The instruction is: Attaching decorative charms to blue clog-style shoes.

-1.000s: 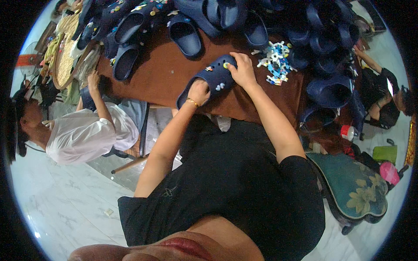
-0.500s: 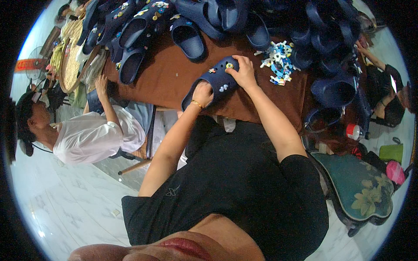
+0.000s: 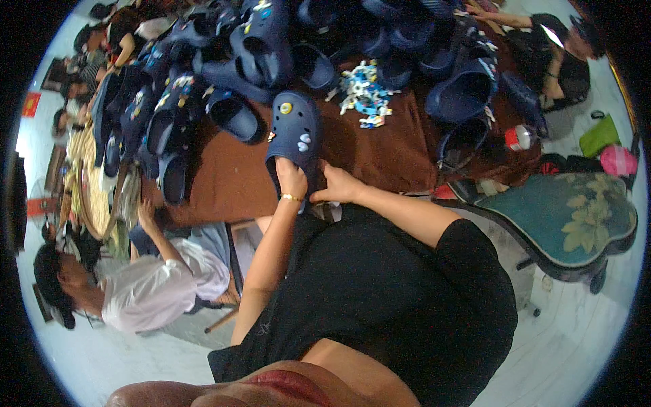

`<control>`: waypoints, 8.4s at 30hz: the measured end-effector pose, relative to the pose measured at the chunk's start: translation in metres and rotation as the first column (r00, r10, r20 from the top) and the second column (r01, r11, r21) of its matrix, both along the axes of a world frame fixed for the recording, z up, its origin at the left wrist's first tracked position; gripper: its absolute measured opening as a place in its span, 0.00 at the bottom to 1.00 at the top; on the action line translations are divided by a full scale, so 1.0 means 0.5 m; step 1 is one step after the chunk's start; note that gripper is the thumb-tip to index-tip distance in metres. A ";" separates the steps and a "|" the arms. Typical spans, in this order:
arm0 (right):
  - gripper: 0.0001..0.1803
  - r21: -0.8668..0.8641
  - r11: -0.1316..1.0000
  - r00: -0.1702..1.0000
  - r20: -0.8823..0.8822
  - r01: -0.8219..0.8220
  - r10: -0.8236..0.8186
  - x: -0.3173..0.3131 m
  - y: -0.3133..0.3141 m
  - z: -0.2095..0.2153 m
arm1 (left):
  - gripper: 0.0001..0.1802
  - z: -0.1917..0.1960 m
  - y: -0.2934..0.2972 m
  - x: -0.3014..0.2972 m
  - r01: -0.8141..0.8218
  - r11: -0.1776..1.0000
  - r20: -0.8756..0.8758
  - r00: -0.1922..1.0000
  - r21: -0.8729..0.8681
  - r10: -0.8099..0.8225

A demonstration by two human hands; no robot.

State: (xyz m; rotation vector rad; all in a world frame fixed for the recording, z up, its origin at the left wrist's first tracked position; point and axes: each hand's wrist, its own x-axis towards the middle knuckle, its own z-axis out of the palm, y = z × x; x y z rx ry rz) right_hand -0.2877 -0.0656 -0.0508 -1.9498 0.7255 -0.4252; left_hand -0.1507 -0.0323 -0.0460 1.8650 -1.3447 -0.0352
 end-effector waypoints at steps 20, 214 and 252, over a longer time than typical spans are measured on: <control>0.12 0.487 0.372 0.129 0.462 0.790 -0.877 -0.276 -0.277 0.186 | 0.20 0.236 -0.085 -0.112 0.674 0.719 0.100 0.738 -0.169 -0.668; 0.10 -0.496 0.851 0.979 0.013 -0.172 0.205 0.087 -0.166 0.026 | 0.21 -0.059 -0.036 0.088 0.190 0.514 -0.190 0.980 0.836 -0.054; 0.16 -0.384 0.694 0.781 -0.446 -0.608 0.438 0.264 -0.195 0.037 | 0.19 -0.043 -0.028 0.100 0.159 0.869 -0.069 0.987 0.468 -0.143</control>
